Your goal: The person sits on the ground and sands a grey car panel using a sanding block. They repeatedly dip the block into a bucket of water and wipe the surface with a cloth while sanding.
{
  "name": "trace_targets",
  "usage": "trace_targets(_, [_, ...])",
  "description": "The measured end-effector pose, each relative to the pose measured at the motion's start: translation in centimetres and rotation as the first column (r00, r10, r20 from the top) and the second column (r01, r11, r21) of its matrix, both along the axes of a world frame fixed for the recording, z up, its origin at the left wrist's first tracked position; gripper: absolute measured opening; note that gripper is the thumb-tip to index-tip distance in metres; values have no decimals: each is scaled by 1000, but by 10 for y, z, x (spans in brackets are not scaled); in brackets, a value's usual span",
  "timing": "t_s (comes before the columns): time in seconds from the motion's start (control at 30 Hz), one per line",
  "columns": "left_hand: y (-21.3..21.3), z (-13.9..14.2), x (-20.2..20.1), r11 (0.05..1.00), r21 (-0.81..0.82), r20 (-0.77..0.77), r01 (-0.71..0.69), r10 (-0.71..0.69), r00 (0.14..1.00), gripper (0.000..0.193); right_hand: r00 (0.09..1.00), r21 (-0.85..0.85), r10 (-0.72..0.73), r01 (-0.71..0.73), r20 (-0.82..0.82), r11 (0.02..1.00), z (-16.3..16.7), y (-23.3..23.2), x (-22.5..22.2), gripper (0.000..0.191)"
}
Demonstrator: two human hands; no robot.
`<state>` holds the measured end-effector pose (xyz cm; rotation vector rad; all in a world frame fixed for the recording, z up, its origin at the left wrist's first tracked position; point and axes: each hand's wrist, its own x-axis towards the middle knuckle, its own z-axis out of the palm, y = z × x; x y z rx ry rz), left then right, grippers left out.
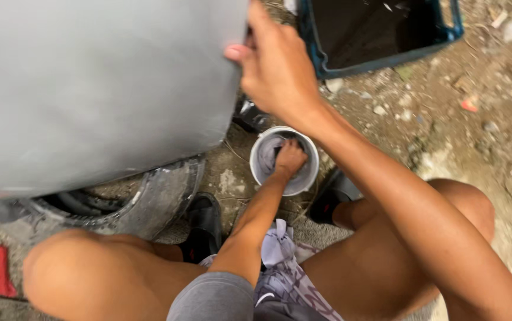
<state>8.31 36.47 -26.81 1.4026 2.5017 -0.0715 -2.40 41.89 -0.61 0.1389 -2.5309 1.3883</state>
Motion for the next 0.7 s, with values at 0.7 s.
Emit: trace_targets(0.7, [-188,227,-111,805,107,-679,584,-370,634,12,993,52,84,-80,-82,995,0,19,-2,15])
